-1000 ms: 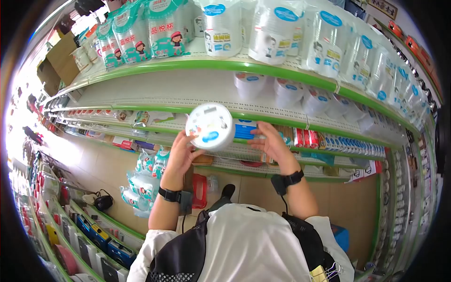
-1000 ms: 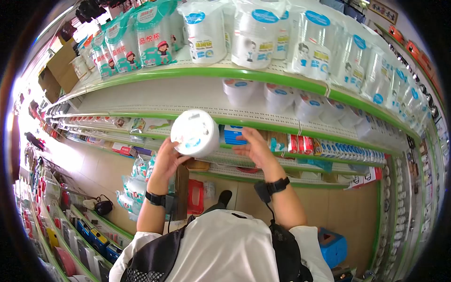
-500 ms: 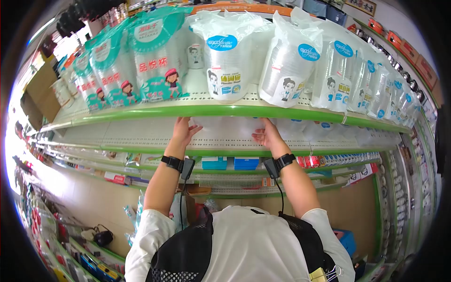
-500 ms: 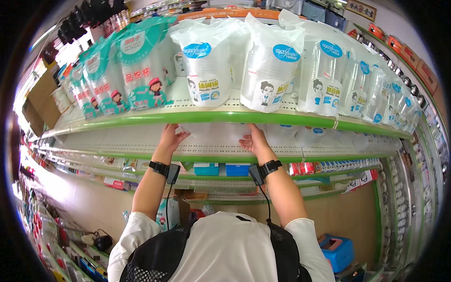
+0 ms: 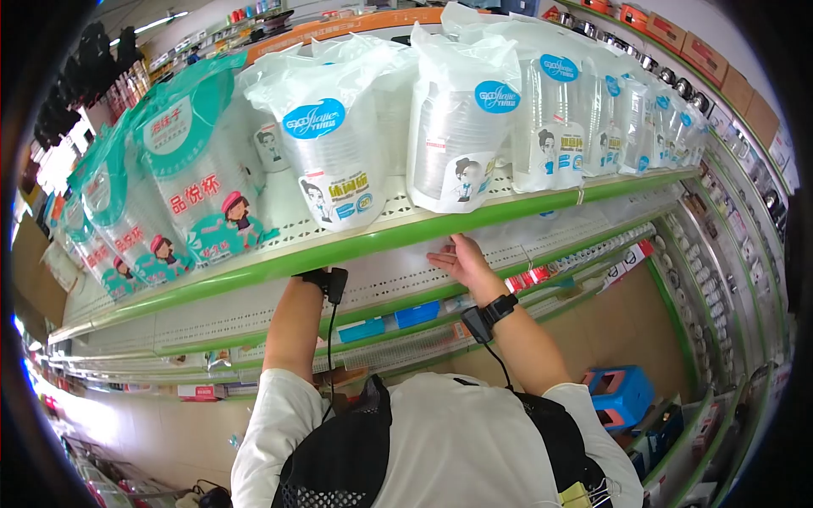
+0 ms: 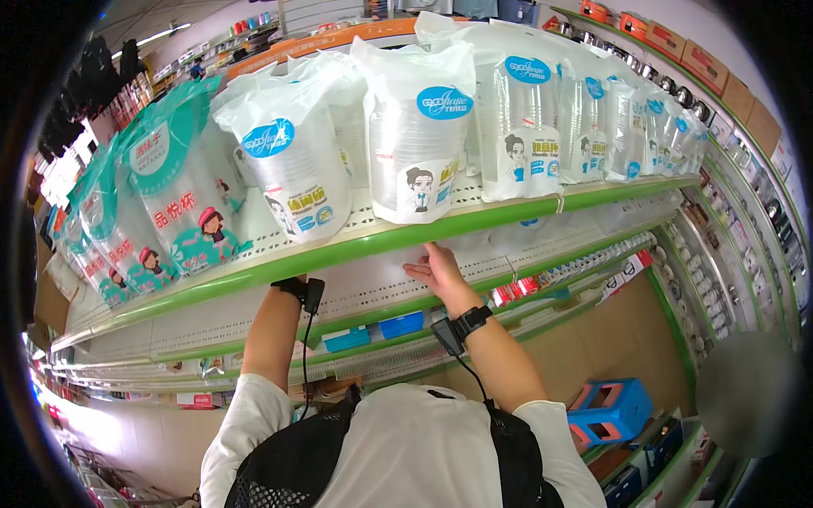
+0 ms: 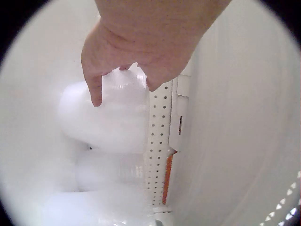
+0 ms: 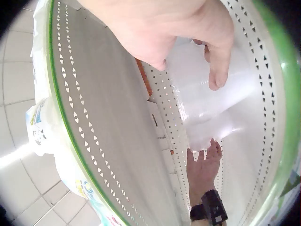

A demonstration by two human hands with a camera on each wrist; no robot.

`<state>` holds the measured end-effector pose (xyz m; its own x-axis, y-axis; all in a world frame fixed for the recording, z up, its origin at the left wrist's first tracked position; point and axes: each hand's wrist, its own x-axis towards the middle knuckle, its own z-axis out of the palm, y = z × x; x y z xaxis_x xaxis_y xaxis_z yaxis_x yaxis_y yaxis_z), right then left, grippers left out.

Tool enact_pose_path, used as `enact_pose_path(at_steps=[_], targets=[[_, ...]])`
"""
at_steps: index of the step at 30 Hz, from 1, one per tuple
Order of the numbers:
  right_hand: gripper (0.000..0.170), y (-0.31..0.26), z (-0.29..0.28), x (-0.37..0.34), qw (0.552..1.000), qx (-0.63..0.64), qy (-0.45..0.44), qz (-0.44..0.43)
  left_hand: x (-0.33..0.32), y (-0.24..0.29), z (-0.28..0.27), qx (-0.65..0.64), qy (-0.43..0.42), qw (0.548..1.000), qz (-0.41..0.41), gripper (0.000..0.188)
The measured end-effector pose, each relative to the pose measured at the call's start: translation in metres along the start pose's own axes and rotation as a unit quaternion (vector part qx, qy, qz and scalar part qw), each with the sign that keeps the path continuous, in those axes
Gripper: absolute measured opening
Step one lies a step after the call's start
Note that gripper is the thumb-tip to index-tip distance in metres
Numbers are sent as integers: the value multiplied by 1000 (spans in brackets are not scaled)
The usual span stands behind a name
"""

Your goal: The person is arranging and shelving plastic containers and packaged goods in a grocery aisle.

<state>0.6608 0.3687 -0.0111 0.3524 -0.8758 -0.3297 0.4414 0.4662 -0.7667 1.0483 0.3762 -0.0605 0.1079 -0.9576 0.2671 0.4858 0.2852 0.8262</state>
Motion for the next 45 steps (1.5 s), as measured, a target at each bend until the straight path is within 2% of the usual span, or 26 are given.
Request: enact_pose_path(at_steps=[2,5,7,8,9,11,12,13,14,15,16,18,20,22,24,26,28,33,38,41,45], targets=[[65,-1,-3,-2,1000,13,-7,4,25,0,4,25,-6,1000,13,48],[59,-14,1,-24,1000,4,-4,4,-23,-12,-18,64,-4,997,41,49],[49,-18,-7,-38,997,-72,35,20,-46,-16,-22,91,10,993,70,49],[40,-17,-13,-45,997,-70,31,30,-56,-17,-24,105,17,991,84,50],[35,-17,-19,-52,996,-82,15,29,-39,-15,-21,118,31,987,101,50],[30,-17,-25,-63,994,-103,-13,34,-55,-11,-28,146,57,979,132,51],[26,-17,-28,-67,990,-129,-36,36,-76,4,-13,147,77,976,140,51],[21,-16,-27,-71,986,-154,-59,38,-99,33,26,16,162,987,10,46],[21,-17,-24,-75,982,-166,-74,49,-119,56,60,-123,236,957,-116,42],[19,-17,-18,-80,977,-183,-103,43,-133,69,74,-105,240,956,-131,32],[16,-19,-13,-86,970,-198,-132,37,-150,72,78,-109,260,952,-119,32],[14,-23,-6,-96,956,-214,-190,58,-187,80,90,-118,213,961,-130,25],[14,-29,-3,-107,940,-224,-246,77,-226,84,117,-143,235,957,-95,20],[14,-32,-9,-110,926,-238,-277,95,-263,80,141,-180,221,956,-76,19],[13,-33,-20,-108,909,-270,-309,69,-299,75,172,-178,270,945,-49,19],[13,-37,-28,-112,899,-264,-338,91,-339,60,200,-196,270,943,1,20],[13,-39,-41,-113,890,-254,-361,114,-381,40,230,-203,320,925,29,21],[13,-35,-77,-119,847,-274,-421,175,-487,-21,307,-213,453,860,104,23],[13,-5,-102,-133,801,-287,-471,234,-578,-58,406,-191,557,790,172,21],[14,12,-108,-154,770,-306,-495,263,-628,-70,460,-188,595,752,212,23],[15,28,-102,-187,743,-307,-525,279,-679,-78,501,-169,631,711,260,23]])
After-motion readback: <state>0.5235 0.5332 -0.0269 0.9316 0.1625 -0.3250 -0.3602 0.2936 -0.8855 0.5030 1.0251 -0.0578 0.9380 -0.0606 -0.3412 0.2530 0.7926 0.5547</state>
